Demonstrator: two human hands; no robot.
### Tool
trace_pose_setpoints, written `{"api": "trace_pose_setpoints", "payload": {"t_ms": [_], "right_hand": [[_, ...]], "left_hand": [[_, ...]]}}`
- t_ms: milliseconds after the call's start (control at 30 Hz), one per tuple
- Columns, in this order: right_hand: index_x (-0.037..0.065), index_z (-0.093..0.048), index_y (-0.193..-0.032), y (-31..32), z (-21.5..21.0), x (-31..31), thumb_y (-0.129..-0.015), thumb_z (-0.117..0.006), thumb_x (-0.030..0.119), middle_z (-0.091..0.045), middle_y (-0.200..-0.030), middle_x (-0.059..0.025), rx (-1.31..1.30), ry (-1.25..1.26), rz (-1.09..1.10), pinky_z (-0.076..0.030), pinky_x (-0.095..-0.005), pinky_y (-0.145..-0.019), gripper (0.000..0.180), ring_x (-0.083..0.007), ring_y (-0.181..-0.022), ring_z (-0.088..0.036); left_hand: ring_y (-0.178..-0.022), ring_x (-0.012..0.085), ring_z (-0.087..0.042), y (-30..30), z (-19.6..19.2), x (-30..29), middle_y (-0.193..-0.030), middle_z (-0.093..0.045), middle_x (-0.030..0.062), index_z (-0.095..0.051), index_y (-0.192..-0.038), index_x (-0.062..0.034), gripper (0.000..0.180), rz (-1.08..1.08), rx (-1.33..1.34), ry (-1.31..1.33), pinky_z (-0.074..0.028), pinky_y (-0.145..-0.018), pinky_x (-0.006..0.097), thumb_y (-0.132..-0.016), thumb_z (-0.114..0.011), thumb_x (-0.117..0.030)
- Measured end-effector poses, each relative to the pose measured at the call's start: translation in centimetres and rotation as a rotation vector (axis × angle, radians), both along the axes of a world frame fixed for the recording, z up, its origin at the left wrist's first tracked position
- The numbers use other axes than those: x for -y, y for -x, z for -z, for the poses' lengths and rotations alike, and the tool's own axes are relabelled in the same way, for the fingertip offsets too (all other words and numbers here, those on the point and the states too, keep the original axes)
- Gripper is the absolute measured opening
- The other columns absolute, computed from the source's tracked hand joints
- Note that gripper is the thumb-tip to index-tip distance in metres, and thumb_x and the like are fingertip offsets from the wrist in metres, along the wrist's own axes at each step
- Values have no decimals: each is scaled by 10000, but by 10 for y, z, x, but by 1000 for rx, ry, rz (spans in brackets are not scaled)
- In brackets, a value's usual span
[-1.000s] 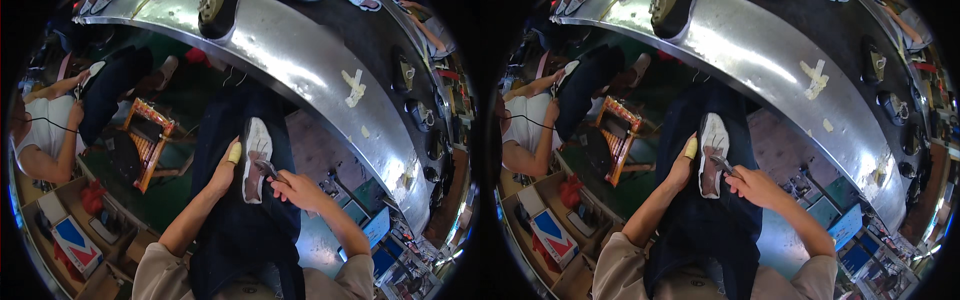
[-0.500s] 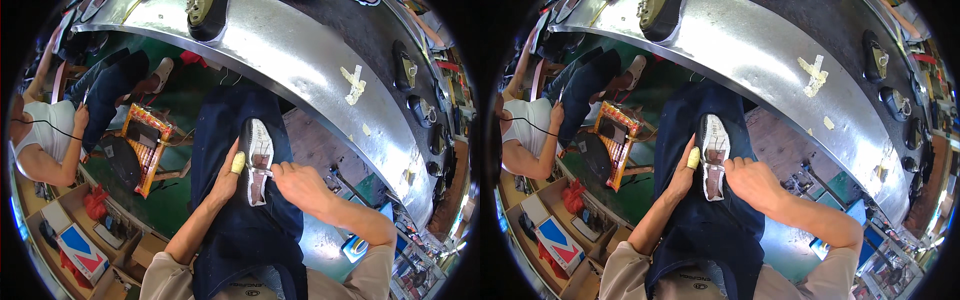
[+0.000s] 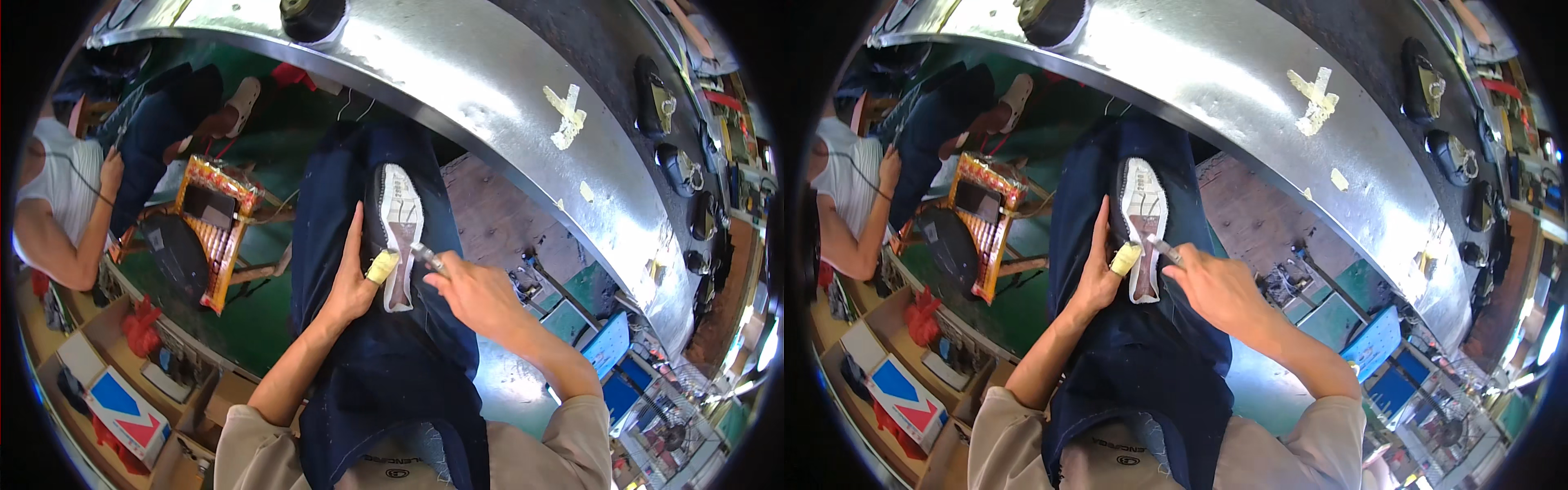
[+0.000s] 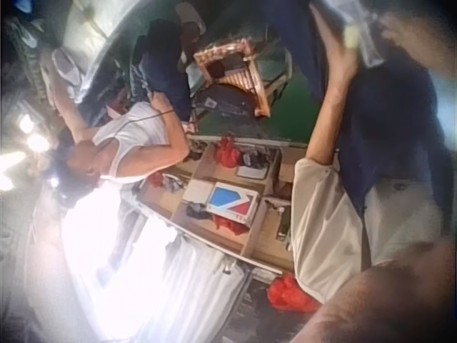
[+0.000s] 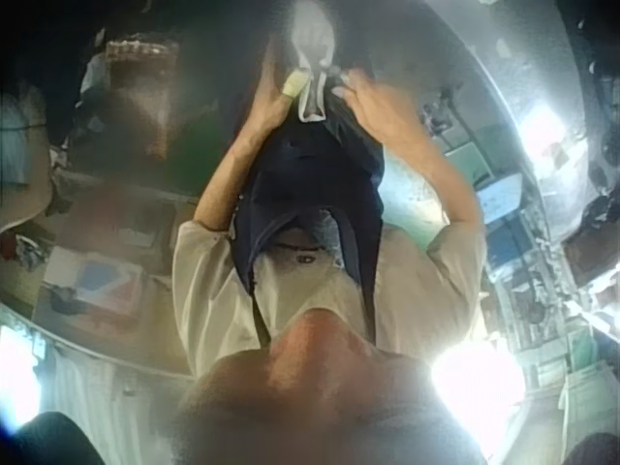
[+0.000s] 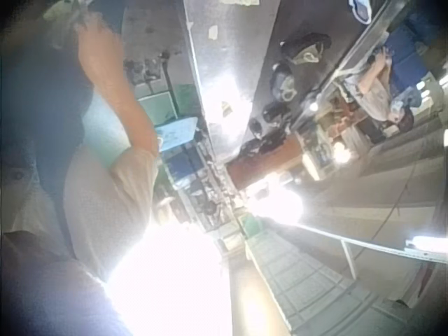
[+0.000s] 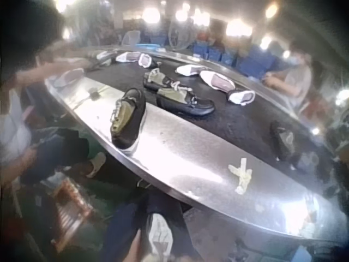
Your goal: The recorder is assembling and finishing shoes at a factory workstation, using tools to refine the edges and shape of the shoe soles.
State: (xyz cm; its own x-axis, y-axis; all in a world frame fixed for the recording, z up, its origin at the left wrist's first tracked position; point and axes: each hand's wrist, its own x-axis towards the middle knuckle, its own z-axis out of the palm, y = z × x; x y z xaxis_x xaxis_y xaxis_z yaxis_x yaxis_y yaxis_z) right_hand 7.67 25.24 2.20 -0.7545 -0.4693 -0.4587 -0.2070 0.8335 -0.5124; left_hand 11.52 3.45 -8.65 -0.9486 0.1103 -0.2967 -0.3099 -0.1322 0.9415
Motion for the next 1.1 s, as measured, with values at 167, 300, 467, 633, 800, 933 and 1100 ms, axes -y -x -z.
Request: {"api": "trace_pose_setpoints", "payload": {"t_ms": [167,300,467,633,800,933,1100], "right_hand": [[46,-571,-1010,7,21,7,-1022,-618,266,-714,-897,-161,-366,314,-9,-558,-428,-616,226,-329,-741,-719],[41,-584,-1028,18,21,17,-1002,-651,247,-704,-852,-118,-265,80,-199,-551,-411,-592,218,-310,-722,-717],[45,-586,-1074,5,36,18,-1005,-647,264,-710,-834,-145,-348,242,-102,-541,-429,-594,237,-339,-719,-711],[9,-580,-1152,41,-2,21,-1101,-485,317,-729,-846,-105,574,254,273,-542,-359,-579,326,-209,-683,-713],[13,-574,-1139,73,4,6,-1105,-444,375,-746,-1030,-141,823,390,200,-597,-357,-675,387,-207,-853,-739],[-1,-551,-1080,77,-8,-8,-1096,-462,369,-747,-1024,-155,702,263,66,-582,-378,-693,382,-233,-827,-740],[2,-556,-1090,82,-3,-9,-1097,-463,351,-744,-943,-168,787,315,155,-562,-422,-650,362,-280,-780,-735]], "left_hand": [[-1452,429,-397,-1,-9,-10,-1559,-356,305,-52,-1648,-10,995,86,-151,393,-331,-1202,445,-948,-717,-249],[-1474,427,-355,-6,1,-3,-1580,-309,313,35,-1648,-25,1155,174,-159,297,-298,-1221,457,-898,-800,-301],[-1505,417,-302,-3,-7,1,-1601,-276,301,55,-1654,-55,1225,212,-155,265,-266,-1236,452,-870,-841,-343],[-1486,327,-349,10,4,-3,-1624,-290,248,0,-1679,-172,999,-56,104,-162,-295,-1213,415,-987,-717,-227],[-1471,209,-394,21,-6,-1,-1630,-379,105,-273,-1651,-148,572,-177,231,-367,-307,-1212,332,-1103,-431,-101],[-1490,207,-373,37,-22,-4,-1648,-358,82,-289,-1643,-144,530,-155,301,-445,-290,-1229,341,-1127,-406,-181],[-1466,209,-413,34,-25,-4,-1646,-364,76,-295,-1644,-166,534,-130,273,-358,-334,-1207,345,-1124,-415,-162]]}}
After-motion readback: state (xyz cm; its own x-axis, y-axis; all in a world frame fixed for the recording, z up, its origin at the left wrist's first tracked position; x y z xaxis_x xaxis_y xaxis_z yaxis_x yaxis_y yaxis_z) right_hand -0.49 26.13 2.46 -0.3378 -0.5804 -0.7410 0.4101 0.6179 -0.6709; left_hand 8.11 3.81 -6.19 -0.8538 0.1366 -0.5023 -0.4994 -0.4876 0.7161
